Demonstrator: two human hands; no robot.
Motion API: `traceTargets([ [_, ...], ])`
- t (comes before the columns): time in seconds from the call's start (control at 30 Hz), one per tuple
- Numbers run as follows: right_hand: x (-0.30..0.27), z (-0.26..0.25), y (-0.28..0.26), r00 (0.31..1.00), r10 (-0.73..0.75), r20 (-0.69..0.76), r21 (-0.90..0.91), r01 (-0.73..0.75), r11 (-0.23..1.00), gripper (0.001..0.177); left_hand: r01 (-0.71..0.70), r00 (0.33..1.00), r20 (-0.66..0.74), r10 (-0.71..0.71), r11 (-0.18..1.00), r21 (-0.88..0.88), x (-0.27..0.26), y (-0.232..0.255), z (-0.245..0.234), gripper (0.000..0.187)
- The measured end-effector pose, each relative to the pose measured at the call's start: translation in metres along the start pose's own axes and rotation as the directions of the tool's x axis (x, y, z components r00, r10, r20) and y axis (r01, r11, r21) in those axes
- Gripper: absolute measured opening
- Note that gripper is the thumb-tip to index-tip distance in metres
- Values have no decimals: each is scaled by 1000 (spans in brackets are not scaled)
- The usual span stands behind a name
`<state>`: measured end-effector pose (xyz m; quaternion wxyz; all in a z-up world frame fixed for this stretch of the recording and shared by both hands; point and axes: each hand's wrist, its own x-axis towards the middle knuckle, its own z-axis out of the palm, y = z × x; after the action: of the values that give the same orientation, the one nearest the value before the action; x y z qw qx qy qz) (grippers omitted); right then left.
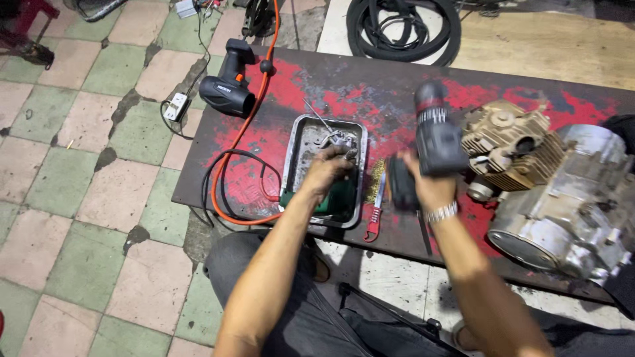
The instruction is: The person sits on the floor in a workshop and uses a green electric drill to work on a disassembled engine block. They adjust the drill and apply it to various bolts on the engine casing.
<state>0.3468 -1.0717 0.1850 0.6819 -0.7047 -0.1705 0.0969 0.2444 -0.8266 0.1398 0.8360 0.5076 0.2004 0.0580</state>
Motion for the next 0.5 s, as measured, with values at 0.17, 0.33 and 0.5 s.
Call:
traceTargets([
  [0.17,122,45,53,947,-290,-139,-318,235,919,55,136,954,-232,191,417,899,-8,-17,-21,46],
  [0.33,162,62,96,963,-134,-234,-271,68,960,58,313,936,-296,191,-65,948,-22,-16,-21,43],
  [0.5,159,52,96,989,-11,-149,-234,-24,972,57,372,907,-315,280,-183,910,-32,-35,-45,44],
])
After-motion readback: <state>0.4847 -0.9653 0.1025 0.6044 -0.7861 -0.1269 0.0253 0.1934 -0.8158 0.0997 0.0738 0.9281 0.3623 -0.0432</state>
